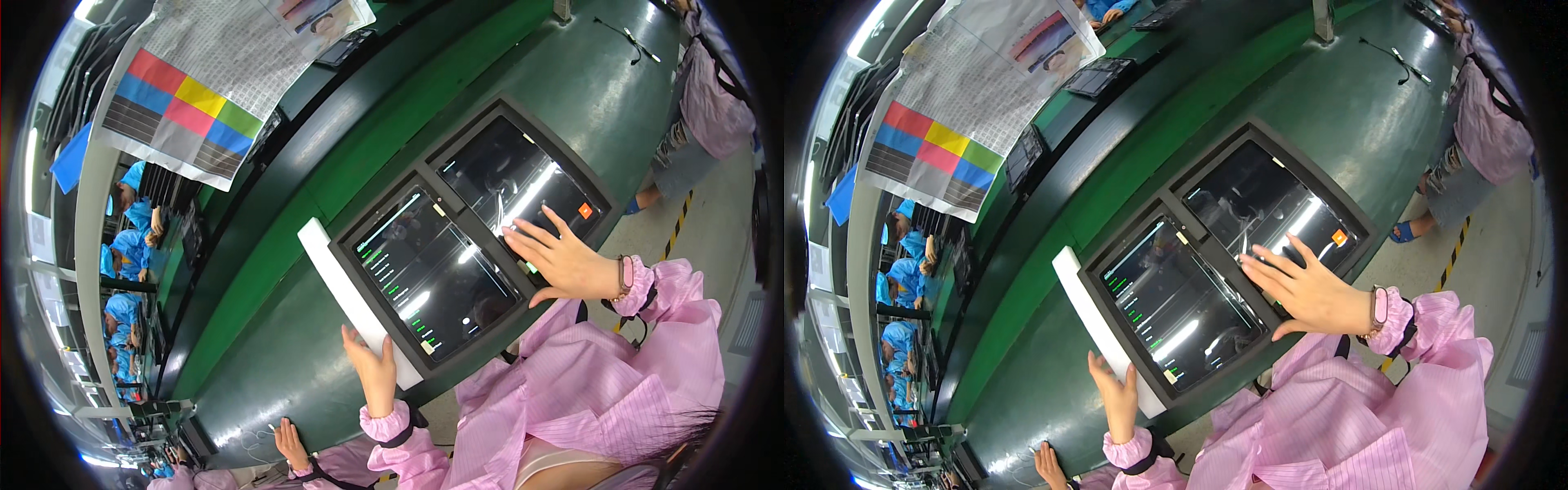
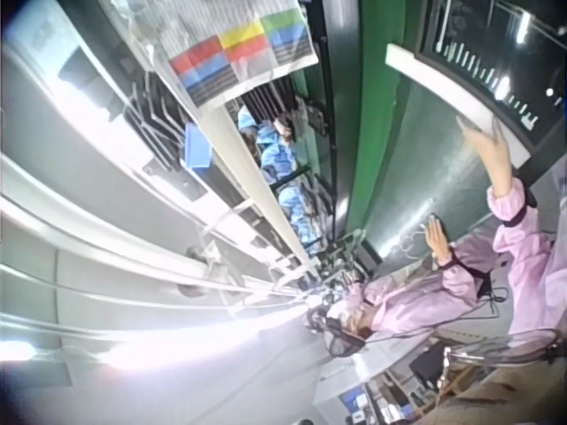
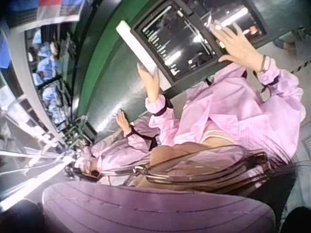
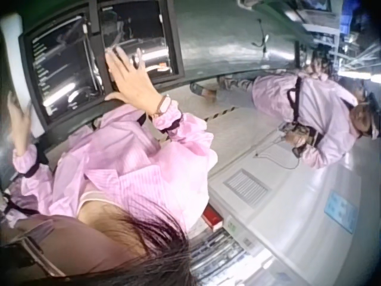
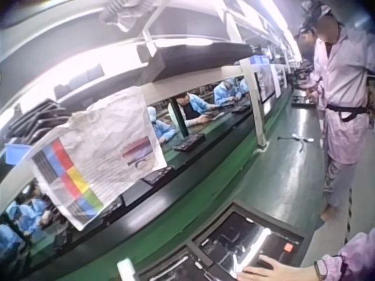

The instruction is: Inspecting and interacting with electronic control panels or tablets on a manufacturing assembly line.

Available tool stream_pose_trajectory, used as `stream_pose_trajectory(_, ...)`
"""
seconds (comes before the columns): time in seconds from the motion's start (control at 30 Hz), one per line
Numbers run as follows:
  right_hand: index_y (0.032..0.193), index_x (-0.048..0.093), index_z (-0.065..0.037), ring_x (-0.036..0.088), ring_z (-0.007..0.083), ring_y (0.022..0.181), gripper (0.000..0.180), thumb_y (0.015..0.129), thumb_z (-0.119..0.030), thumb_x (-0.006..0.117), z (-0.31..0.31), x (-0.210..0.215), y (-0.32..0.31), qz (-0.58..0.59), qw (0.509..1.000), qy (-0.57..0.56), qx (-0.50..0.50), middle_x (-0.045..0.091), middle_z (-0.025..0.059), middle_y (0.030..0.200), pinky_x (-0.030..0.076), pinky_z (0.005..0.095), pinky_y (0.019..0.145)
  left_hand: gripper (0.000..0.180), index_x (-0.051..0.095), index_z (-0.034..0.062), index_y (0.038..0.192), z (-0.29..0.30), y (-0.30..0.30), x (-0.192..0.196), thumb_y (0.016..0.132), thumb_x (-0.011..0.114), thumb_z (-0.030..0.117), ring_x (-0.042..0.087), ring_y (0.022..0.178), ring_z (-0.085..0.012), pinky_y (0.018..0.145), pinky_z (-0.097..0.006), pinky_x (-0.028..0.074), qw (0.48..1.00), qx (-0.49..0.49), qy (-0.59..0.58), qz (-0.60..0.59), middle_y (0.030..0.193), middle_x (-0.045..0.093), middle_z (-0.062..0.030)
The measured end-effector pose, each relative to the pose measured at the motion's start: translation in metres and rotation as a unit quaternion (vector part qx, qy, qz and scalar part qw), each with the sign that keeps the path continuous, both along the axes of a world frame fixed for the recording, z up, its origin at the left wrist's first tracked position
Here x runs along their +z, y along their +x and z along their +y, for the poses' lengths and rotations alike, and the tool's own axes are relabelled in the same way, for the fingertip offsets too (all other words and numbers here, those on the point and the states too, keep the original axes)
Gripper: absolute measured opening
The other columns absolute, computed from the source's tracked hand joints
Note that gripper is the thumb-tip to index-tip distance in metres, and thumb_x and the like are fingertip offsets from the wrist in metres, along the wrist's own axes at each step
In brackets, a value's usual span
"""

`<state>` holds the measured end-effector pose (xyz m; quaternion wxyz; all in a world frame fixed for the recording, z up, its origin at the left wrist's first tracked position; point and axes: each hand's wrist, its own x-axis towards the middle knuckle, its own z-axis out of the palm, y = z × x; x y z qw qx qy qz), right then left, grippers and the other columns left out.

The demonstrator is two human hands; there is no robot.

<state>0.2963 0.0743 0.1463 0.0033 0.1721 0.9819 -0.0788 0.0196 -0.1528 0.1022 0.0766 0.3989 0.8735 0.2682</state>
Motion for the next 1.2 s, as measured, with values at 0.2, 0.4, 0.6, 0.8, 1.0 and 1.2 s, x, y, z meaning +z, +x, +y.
stream_pose_trajectory(0.2, 0.132, 0.038, -0.003, 0.028, 0.0288, 0.134, 0.082, 0.068, -0.045, 0.069, -0.002, -0.001, -0.018, 0.159, 0.984, 0.051, -0.059, 0.031, 0.0148, 0.143, 0.02, 0.0551, 0.107, 0.059, 0.021, 0.0026, 0.137, -0.021, 0.018, 0.013, 0.089, 0.056, 0.006, 0.052, 0.1, -0.0199, 0.088, -0.03, 0.041, 0.959, 0.077, 0.213, -0.172, 0.118, 0.049, -0.0178)
stream_pose_trajectory(0.4, 0.131, 0.034, 0.002, 0.06, 0.0257, 0.092, 0.067, 0.087, -0.044, 0.057, -0.077, -0.005, -0.031, 0.177, 0.829, -0.529, 0.043, 0.059, 0.0155, 0.109, 0.047, 0.0362, 0.08, 0.052, 0.019, 0.0072, 0.139, -0.001, 0.087, 0.04, 0.094, 0.044, 0.009, 0.052, 0.1, -0.0199, 0.084, -0.029, 0.044, 0.866, 0.085, 0.378, -0.316, 0.123, 0.044, -0.0149)
stream_pose_trajectory(0.6, 0.111, 0.044, 0.0, 0.065, 0.0138, 0.062, 0.041, 0.093, -0.035, 0.052, -0.09, -0.025, -0.001, 0.143, 0.708, -0.683, -0.114, 0.064, 0.0092, 0.084, 0.051, 0.0246, 0.053, 0.052, 0.019, -0.0058, 0.137, 0.009, 0.127, 0.021, 0.095, 0.038, 0.018, 0.033, 0.128, -0.0302, 0.107, -0.04, 0.02, 0.987, -0.077, 0.1, -0.099, 0.137, 0.038, -0.0216)
stream_pose_trajectory(0.8, 0.112, 0.047, -0.001, 0.061, 0.01, 0.056, 0.033, 0.096, -0.029, 0.048, -0.077, -0.046, 0.032, 0.165, 0.633, -0.729, -0.201, 0.061, 0.0051, 0.074, 0.043, 0.0205, 0.045, 0.039, 0.045, -0.0004, 0.123, -0.019, 0.106, 0.02, 0.094, 0.042, 0.025, 0.042, 0.117, -0.0243, 0.098, -0.04, 0.023, 0.993, -0.059, 0.047, 0.085, 0.124, 0.055, -0.0073)
stream_pose_trajectory(1.0, 0.112, 0.047, -0.001, 0.059, 0.0093, 0.055, 0.034, 0.096, -0.031, 0.047, -0.079, -0.051, 0.033, 0.178, 0.615, -0.742, -0.198, 0.061, 0.005, 0.075, 0.043, 0.0206, 0.046, 0.031, 0.052, 0.006, 0.119, -0.022, 0.106, 0.012, 0.091, 0.047, 0.02, 0.041, 0.12, -0.0207, 0.098, -0.042, 0.021, 0.984, -0.092, -0.064, 0.139, 0.114, 0.061, -0.0032)
stream_pose_trajectory(1.2, 0.115, 0.047, -0.001, 0.059, 0.0087, 0.068, 0.037, 0.094, -0.032, 0.05, -0.071, -0.051, 0.043, 0.185, 0.647, -0.704, -0.227, 0.06, 0.0041, 0.084, 0.046, 0.0214, 0.055, 0.032, 0.055, 0.007, 0.118, -0.008, 0.113, 0.022, 0.089, 0.051, 0.02, 0.041, 0.119, -0.0208, 0.097, -0.043, 0.022, 0.983, -0.102, -0.046, 0.145, 0.112, 0.062, -0.0032)
